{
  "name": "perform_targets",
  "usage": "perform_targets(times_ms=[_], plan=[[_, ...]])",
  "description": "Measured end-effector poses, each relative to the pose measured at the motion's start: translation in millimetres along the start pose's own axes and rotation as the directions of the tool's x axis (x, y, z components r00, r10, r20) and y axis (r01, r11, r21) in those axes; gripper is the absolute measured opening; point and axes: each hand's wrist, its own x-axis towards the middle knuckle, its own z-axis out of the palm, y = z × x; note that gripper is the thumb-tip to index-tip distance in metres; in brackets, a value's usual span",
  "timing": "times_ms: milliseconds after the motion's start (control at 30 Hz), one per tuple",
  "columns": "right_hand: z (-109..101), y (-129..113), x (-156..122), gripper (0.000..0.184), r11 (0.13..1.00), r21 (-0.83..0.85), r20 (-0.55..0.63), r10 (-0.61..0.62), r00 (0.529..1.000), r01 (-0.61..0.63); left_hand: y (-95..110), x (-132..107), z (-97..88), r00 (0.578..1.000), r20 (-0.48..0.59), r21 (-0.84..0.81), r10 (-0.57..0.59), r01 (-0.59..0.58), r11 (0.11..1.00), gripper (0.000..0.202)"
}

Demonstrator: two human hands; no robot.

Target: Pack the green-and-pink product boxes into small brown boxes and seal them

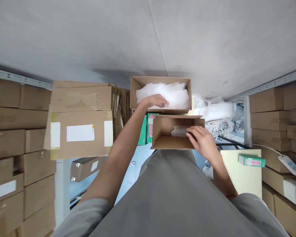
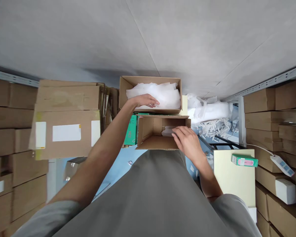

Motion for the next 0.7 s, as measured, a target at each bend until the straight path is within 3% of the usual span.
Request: perform_targets(times_ms=[100, 200, 267, 367, 433, 500, 700], plan=[[-0.3, -0.9, -2.7, 0.027, 1.0, 0.019, -0.037, -0.021, 0.999, 0.021, 16.1, -38.9, -5.6, 0.954, -0.271, 0.03, 0.127, -0.124, 0.992, 0.04], [-2.5, -3.6, -3.4, 0.026, 0.998, 0.042, -0.11, -0.044, 0.993, 0.049, 45.5, -114.9, -5.6, 0.805, -0.497, 0.043, 0.325, -0.351, 0.935, 0.046], [-4.8, -6.7, -2.2, 0.025, 0.996, 0.055, -0.165, -0.062, 0.984, 0.072, 64.0, -170.8, 3.2, 0.766, -0.501, 0.052, 0.404, -0.439, 0.897, 0.043], [-9.5, -11.7, 2.4, 0.024, 0.992, 0.068, -0.228, -0.09, 0.969, 0.108, 74.5, -227.6, 26.8, 0.775, -0.389, 0.086, 0.498, -0.507, 0.857, 0.034], [-12.9, -14.2, 6.6, 0.024, 0.989, 0.069, -0.24, -0.108, 0.965, 0.128, 67.6, -238.3, 44.5, 0.784, -0.357, 0.156, 0.507, -0.486, 0.86, 0.02], [-15.8, -15.2, 11.3, 0.025, 0.989, 0.065, -0.228, -0.114, 0.967, 0.132, 54.4, -232.4, 60.7, 0.796, -0.324, 0.264, 0.511, -0.443, 0.857, 0.006], [-14.5, -11.3, 24.2, 0.027, 0.99, 0.033, -0.184, -0.126, 0.975, 0.134, 26.6, -199.3, 94.5, 0.807, -0.205, 0.6, 0.553, -0.343, 0.723, 0.026]])
